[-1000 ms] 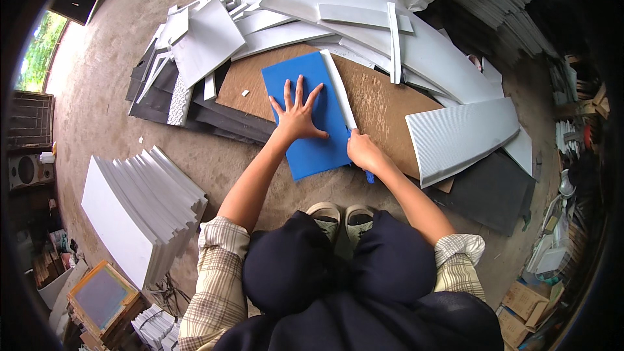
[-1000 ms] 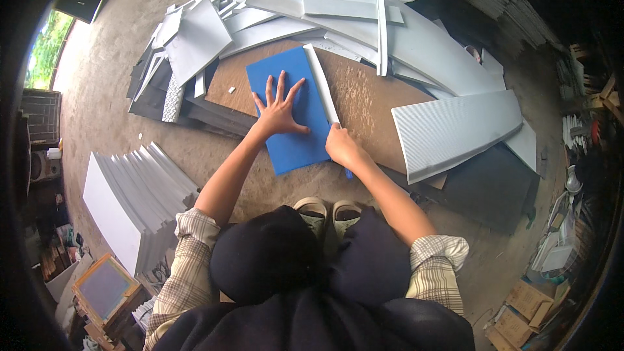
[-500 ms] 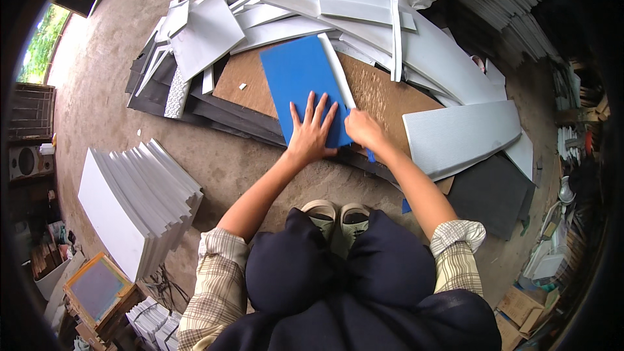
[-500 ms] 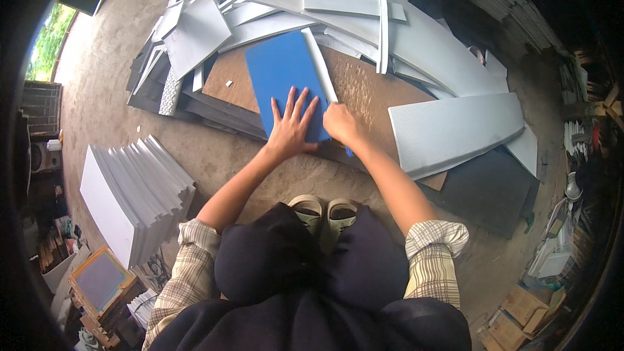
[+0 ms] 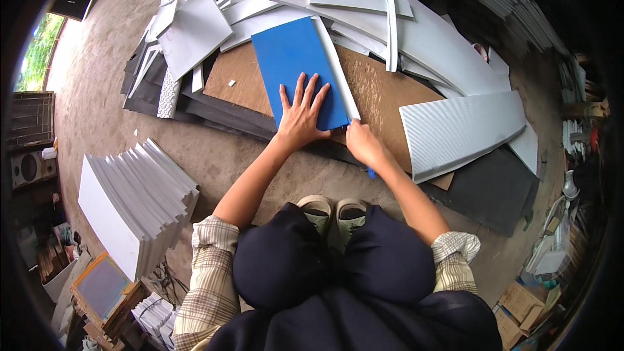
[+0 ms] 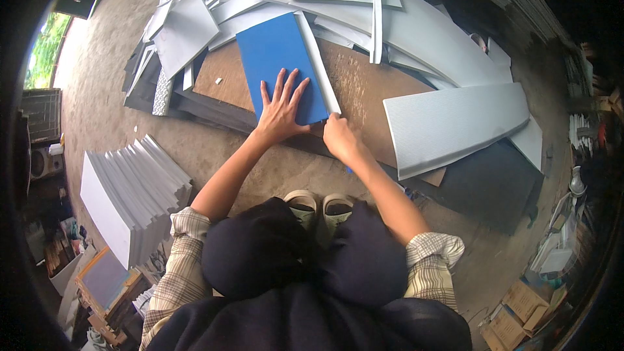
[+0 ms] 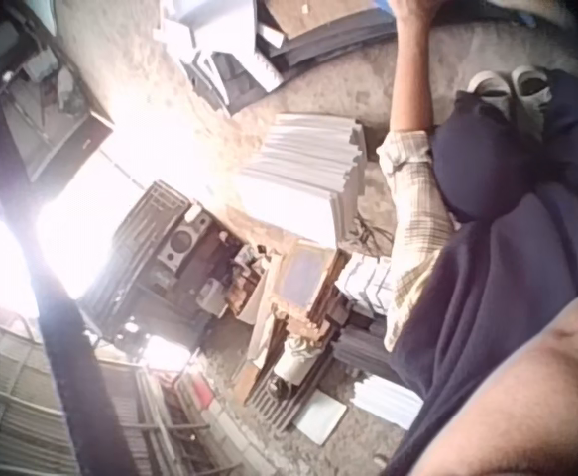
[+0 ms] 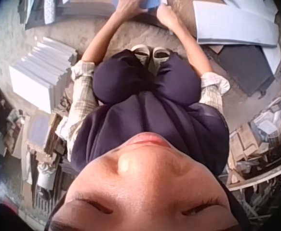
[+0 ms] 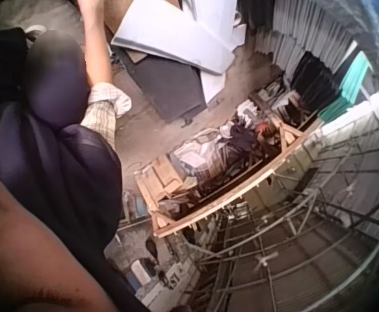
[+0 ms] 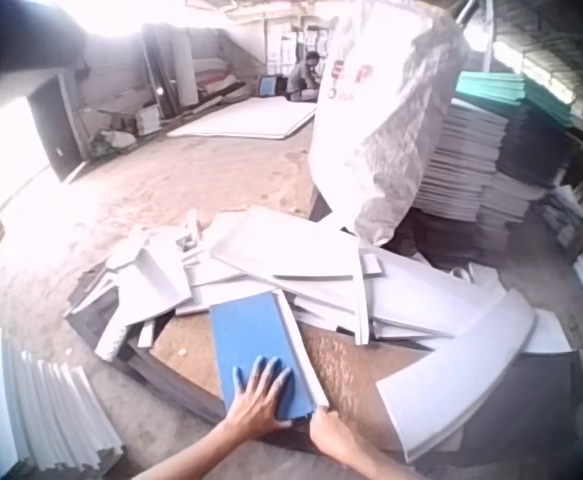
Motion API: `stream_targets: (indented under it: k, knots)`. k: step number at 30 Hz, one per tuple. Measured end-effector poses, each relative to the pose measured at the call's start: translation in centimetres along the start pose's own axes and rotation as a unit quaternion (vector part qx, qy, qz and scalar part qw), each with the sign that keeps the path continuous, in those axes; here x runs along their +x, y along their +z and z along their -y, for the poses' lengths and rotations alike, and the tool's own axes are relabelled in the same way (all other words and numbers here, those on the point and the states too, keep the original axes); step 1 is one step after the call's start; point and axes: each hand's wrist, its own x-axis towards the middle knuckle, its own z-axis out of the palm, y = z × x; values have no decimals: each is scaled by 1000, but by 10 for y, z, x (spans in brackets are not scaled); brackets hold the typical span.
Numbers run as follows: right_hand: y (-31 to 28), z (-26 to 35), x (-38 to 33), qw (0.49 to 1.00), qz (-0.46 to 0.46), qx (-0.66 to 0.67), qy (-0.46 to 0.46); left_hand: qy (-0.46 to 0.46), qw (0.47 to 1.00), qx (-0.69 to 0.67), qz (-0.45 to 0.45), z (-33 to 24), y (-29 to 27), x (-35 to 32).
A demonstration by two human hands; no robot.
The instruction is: The person sits on the floor and uses a blue utility knife to cut white foam sheets. They place a blue template on the white foam, trace the edges with the knife, and then remove the excess foam. The person repeats this process for multiple sheets, stacking the cut pieces.
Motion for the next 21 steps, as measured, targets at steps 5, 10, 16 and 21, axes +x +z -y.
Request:
stream_targets:
  k: [5,10,16,21]
  knots:
    - [8,-5,-15,999,-41,-19,-20,9,1000,1,-6,-1,2,3]
    - [11,-10,-20,998,-51,-40,-27,8,1000,7,-2,-2,1,4]
    - [-29,-10,-21,999,6,-27,-29,-24,995,-89,40,29,-12,24]
    - [-89,37,88,991,-94,43,-84,-127,978,-157,60,52,-32,62]
